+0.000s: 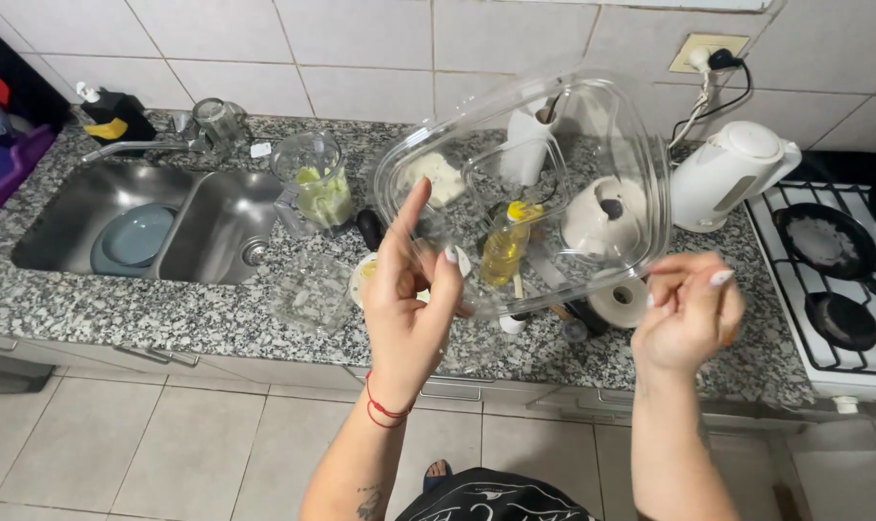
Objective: Transferring a green dip from a blender jar into a bowl using a spoon
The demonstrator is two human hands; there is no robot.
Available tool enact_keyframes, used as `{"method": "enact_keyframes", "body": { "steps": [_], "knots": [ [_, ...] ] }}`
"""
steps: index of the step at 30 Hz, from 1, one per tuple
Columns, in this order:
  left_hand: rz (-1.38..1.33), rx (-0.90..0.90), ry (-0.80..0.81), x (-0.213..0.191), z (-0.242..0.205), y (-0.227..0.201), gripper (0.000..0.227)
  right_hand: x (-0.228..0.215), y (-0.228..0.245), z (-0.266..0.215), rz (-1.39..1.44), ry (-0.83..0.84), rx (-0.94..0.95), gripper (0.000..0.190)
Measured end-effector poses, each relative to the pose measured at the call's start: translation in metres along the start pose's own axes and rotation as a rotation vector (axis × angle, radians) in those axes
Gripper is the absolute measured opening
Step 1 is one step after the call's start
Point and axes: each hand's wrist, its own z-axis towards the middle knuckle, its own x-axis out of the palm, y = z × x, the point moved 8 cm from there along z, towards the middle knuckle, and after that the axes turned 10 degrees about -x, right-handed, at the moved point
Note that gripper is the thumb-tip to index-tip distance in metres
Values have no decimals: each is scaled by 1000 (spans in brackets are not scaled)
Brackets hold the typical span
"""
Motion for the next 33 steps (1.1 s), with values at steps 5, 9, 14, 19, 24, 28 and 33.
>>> {"method": "enact_keyframes", "body": {
  "steps": [5, 9, 14, 19, 24, 28, 33],
  "knots": [
    [35, 23, 21, 4, -4, 2, 50, 43, 25, 13, 554, 36, 187, 55],
    [117, 76, -10, 3, -8, 5, 50, 14, 79, 3, 137, -83, -543, 28],
    [426, 133, -71, 13, -19, 16, 53, 89, 107, -27, -891, 576, -618, 70],
    [468, 156, -57, 23, -23, 36, 58, 109, 89, -60, -379, 888, -308, 76],
    [194, 17, -75, 5, -8, 36, 50, 51, 96, -63, 38, 696, -379, 29],
    [-82, -123, 74, 11, -9, 39, 52, -2, 46, -13, 333, 154, -255, 27],
    [-151, -291, 431, 50, -22, 42, 61, 55, 30, 21, 1172, 314, 217, 64]
  ]
}}
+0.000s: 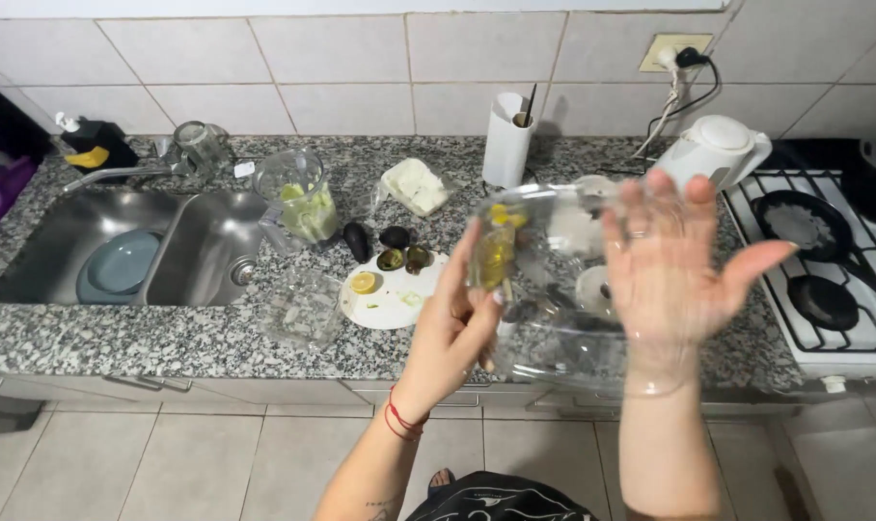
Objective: Transferring a green dip from a blender jar into a bowl using a spoon
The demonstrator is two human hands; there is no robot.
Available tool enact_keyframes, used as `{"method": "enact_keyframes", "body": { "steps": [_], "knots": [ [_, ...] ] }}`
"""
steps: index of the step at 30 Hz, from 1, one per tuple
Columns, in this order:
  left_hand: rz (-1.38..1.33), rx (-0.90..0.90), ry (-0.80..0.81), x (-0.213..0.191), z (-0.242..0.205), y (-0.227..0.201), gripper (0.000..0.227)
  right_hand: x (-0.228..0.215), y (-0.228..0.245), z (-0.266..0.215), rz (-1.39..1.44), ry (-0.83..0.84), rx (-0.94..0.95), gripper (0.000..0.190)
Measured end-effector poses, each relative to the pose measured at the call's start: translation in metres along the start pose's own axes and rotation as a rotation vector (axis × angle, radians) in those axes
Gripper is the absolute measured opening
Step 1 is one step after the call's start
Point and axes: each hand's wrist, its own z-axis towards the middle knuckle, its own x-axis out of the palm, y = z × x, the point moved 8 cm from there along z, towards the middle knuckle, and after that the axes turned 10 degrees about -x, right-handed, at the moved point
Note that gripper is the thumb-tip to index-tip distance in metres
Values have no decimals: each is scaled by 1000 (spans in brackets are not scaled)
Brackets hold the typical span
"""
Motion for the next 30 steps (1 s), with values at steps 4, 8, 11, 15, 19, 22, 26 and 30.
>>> {"method": "enact_keyframes", "body": {
  "steps": [4, 8, 11, 15, 19, 22, 26, 30],
  "knots": [
    [42, -77, -14, 15, 6, 17, 59, 30, -52, -19, 190, -2, 179, 67],
    [44, -50, -176, -4, 1, 12, 54, 38, -77, -56, 196, -191, 424, 80],
    [61, 21, -298, -28, 0, 13, 56, 43, -68, -90, 444, -267, 603, 90],
    [32, -10, -399, -55, 3, 35, 57, -61, -34, -127, 165, -403, 535, 41],
    [37, 9, -364, -48, 1, 41, 53, -94, 17, -103, -760, -492, 188, 55],
    [63, 18, -347, -44, 4, 39, 53, -41, 25, -69, -1208, -290, -4, 39],
    [170, 42, -327, -41, 7, 54, 54, 30, 12, -32, -1650, 43, -64, 81],
    [442, 64, -226, -18, 3, 48, 51, 49, -17, -5, -2092, 462, -138, 78]
  ]
}}
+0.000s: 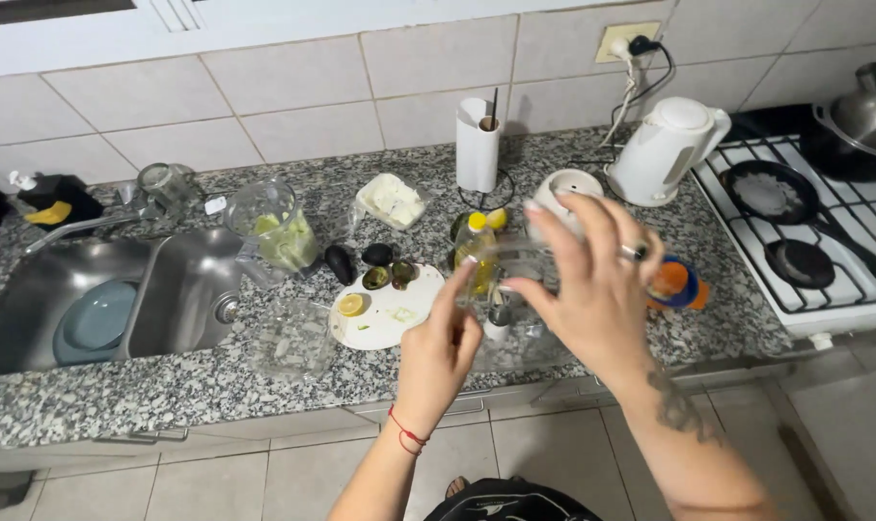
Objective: Transferring a green dip from a blender jar into a bowl using a spoon
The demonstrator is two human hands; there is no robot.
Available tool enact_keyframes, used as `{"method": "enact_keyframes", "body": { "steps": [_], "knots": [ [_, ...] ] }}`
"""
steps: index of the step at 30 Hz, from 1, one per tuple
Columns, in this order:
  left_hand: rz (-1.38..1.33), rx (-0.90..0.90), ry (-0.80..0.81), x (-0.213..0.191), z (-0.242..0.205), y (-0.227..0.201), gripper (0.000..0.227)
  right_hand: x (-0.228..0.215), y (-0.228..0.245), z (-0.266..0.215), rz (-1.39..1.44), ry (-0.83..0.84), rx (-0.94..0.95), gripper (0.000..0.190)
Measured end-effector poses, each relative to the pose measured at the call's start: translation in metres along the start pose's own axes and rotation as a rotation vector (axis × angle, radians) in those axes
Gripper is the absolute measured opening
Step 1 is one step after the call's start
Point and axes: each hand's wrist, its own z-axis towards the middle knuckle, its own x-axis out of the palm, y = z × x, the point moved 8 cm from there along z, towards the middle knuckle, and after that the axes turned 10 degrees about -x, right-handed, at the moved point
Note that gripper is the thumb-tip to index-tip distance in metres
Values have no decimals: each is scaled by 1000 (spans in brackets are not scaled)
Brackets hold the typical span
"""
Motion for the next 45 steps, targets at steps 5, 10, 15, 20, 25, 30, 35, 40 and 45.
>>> {"method": "enact_keyframes", "body": {
  "steps": [5, 10, 15, 20, 25, 30, 35, 40, 45],
  "knots": [
    [158, 155, 26, 2, -5, -12, 49, 30, -16, 15, -137, 14, -95, 72],
    [139, 233, -25, -4, -7, -10, 48, 43, -40, -12, 211, -26, 258, 56],
    [160, 319, -83, -5, -13, -1, 46, 78, -66, -65, 415, -71, 642, 54],
    [100, 368, -274, -21, -8, 11, 47, 141, -3, -135, 1043, 15, 1193, 18],
    [84, 230, -275, -42, 0, 33, 44, 131, 1, -192, 909, 323, 712, 31],
    [77, 10, -149, -32, 13, 45, 50, 43, 33, -112, 114, 83, -101, 25],
    [-514, -222, 90, -10, 10, 69, 55, 71, 12, -105, 66, 50, -231, 15],
    [-1122, -636, 155, 24, 4, 164, 78, 82, 12, -103, 393, -117, 284, 11],
    [-1481, -856, 162, 27, -12, 197, 79, 132, 42, -113, 581, 138, 235, 15]
  ]
}}
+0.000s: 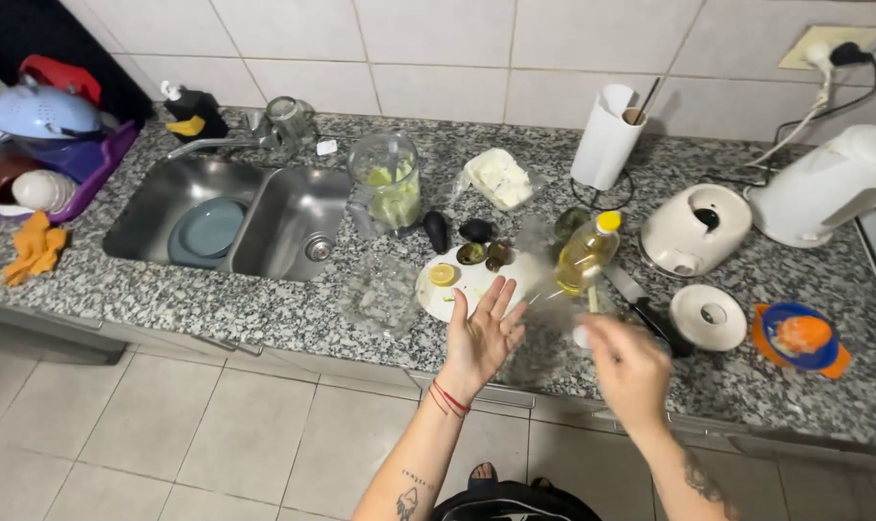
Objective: Transferring a green dip from a blender jar into a bowl using a spoon
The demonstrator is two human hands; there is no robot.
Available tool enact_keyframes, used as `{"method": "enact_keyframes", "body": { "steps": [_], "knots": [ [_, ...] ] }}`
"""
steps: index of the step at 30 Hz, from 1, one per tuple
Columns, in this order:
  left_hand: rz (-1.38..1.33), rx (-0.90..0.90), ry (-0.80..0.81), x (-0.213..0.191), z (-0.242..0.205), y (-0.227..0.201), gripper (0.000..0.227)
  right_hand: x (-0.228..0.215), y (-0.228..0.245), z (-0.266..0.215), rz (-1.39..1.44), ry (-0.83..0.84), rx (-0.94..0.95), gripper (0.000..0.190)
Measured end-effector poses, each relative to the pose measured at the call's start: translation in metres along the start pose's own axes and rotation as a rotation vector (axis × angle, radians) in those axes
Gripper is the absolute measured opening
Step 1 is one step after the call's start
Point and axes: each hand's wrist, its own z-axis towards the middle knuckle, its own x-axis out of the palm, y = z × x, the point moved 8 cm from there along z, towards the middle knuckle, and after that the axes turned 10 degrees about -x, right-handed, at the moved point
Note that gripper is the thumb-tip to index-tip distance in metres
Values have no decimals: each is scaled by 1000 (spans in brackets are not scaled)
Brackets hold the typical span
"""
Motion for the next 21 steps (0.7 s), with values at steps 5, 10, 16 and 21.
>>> {"method": "enact_keyframes", "body": {
  "steps": [5, 10, 16, 21],
  "knots": [
    [-99, 80, 1, -12, -13, -20, 81, 45, 47, 2, 10, 310, -252, 14],
    [-68, 150, -73, -22, -26, -44, 86, 60, -8, 8, 45, 144, -125, 22],
    [229, 338, -201, 12, -63, -90, 89, 104, 12, 22, -151, 398, -636, 22],
    [545, 503, -419, 15, -102, -119, 75, 109, 33, 64, -108, 325, -837, 18]
  ]
}}
